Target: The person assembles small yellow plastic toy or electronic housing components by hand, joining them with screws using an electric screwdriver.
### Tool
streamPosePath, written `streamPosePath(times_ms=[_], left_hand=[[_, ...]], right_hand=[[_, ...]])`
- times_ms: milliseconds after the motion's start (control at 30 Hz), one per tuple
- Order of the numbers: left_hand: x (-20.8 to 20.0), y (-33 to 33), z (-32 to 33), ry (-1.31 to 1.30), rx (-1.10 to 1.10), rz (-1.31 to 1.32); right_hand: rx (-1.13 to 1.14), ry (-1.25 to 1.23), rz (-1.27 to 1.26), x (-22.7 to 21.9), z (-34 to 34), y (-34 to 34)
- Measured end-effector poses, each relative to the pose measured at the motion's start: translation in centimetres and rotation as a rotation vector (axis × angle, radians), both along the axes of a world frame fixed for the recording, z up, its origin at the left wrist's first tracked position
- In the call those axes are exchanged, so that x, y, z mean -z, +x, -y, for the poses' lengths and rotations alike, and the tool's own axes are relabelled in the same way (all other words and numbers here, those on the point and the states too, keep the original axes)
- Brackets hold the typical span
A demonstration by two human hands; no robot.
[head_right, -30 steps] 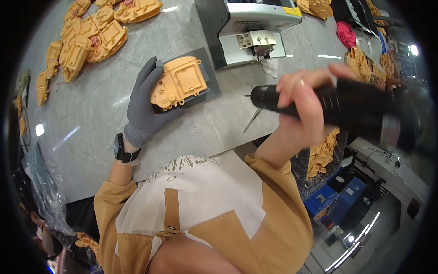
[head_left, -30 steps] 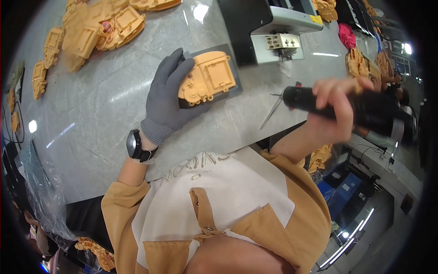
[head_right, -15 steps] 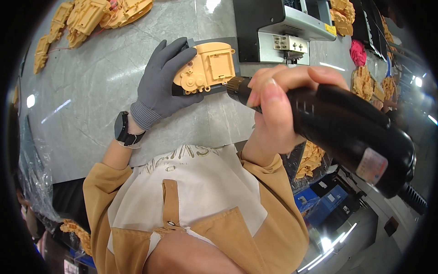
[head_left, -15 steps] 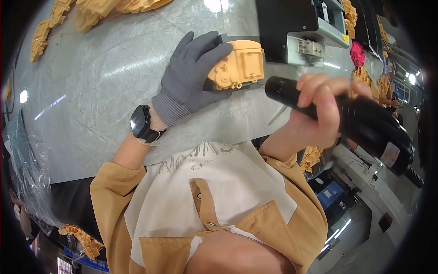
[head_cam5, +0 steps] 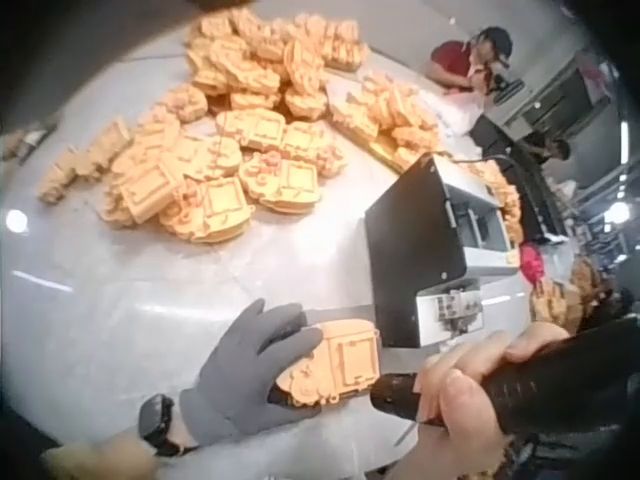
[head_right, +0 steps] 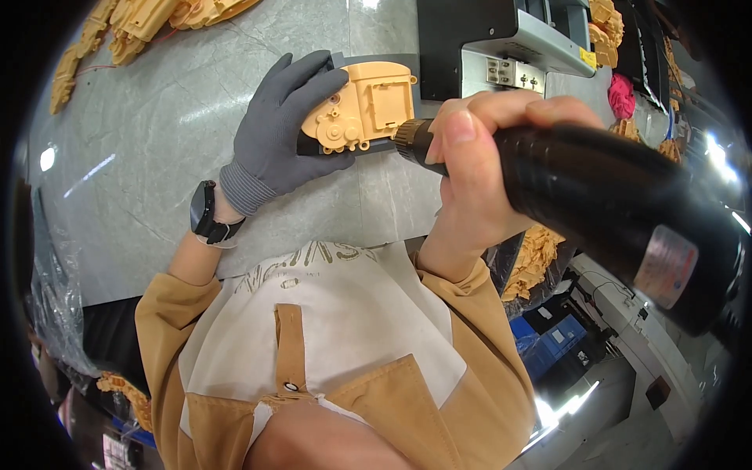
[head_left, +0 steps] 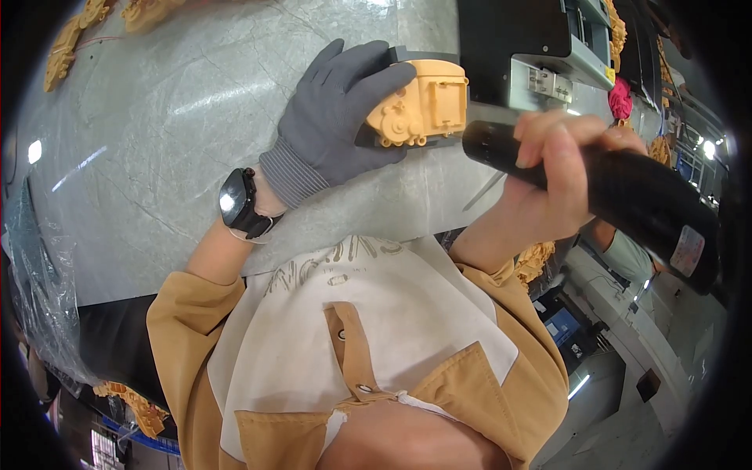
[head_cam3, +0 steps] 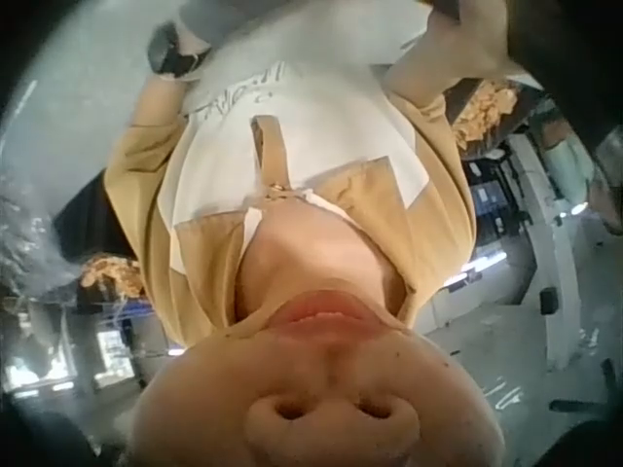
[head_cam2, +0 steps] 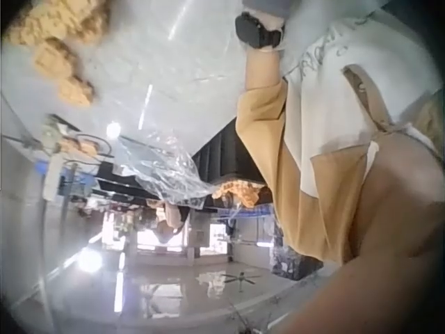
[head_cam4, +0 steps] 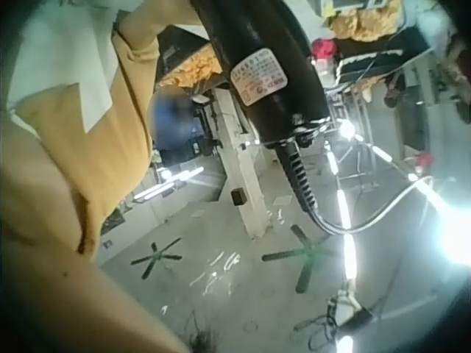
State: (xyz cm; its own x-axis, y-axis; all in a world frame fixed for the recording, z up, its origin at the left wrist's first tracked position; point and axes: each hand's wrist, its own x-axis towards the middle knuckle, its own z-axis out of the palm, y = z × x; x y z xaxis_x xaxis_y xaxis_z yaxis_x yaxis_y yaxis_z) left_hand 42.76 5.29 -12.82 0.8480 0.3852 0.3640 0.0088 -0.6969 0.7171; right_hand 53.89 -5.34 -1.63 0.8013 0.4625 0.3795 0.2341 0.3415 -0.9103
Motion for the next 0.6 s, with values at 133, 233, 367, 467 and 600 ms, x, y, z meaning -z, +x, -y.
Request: streamPosePath(times_ms=[133,233,367,467,600], left_hand=[[-0.1,0.1,0.0,0.001,-0.002,0.004],[-0.2,0.0,-0.3,-0.020,0.000,-0.016],[-0.8,0.2,0.2,-0.057,0.022,-0.039],[-1.3,0.1,0.3,-0.021,-0.006,-0.102],[-0.9,0.6,0.2,-0.007,-0.005,-0.030]], right_hand=[[-0.058,0.009,0.058,0.3,0.6,0.4],[-0.180,0.141,0.083,0.7,1.3,0.8],[0.048,0.318,0.112,-1.0,6.6,4.3],[0.305,0.379,0.144,-0.4,6.8,8.6],[0.365,0.358,0.290,0.6,5.9,9.8]])
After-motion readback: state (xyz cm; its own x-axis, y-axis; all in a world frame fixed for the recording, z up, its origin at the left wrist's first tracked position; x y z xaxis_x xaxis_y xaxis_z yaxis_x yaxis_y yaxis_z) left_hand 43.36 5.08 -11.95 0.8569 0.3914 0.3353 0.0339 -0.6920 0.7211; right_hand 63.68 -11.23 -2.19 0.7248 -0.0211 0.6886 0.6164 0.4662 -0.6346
